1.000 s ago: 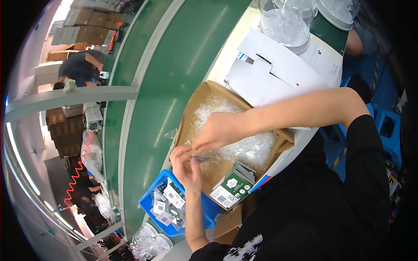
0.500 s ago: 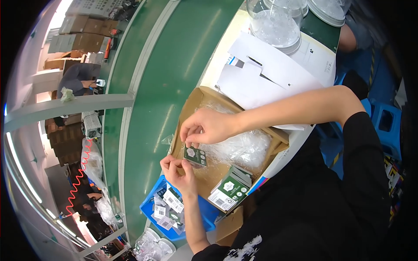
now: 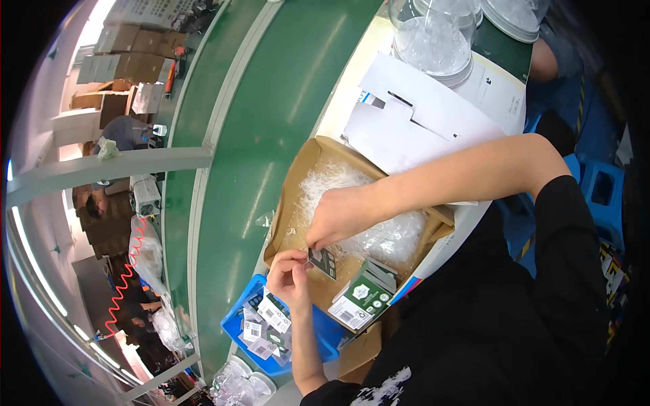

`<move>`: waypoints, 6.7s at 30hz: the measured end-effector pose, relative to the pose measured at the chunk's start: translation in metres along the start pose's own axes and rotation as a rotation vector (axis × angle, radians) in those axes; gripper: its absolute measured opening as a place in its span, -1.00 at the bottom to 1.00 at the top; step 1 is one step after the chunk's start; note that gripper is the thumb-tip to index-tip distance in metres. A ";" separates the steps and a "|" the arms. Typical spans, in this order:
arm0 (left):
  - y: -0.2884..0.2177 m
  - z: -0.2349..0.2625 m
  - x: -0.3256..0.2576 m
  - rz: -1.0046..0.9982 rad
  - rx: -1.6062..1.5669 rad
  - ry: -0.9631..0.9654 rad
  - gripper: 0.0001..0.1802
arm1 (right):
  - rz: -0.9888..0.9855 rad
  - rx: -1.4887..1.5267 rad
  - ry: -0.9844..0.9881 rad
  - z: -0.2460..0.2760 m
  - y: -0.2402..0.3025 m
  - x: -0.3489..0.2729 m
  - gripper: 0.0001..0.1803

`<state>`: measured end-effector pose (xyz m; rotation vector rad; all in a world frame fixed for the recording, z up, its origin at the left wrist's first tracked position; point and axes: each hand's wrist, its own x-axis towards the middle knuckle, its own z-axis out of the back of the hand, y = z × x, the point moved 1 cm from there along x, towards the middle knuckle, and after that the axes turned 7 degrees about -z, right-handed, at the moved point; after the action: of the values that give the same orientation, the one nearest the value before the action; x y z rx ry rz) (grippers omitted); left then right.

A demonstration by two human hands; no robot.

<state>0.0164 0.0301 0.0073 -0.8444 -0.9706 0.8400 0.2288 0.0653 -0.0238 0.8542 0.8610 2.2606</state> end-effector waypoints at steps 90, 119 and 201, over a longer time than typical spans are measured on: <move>0.006 -0.005 0.006 0.001 0.216 0.167 -0.84 | 0.048 0.231 -0.190 0.003 0.004 0.002 -0.91; -0.002 -0.006 0.003 -0.102 0.336 0.154 -0.85 | 0.073 0.134 -0.155 0.000 0.003 -0.003 -0.88; 0.003 -0.004 0.001 -0.012 0.297 0.175 -0.90 | -0.133 0.145 -0.088 -0.012 -0.006 0.004 -0.91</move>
<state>0.0198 0.0315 0.0036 -0.6434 -0.6769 0.8599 0.2190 0.0676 -0.0340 0.9257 1.0197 2.0503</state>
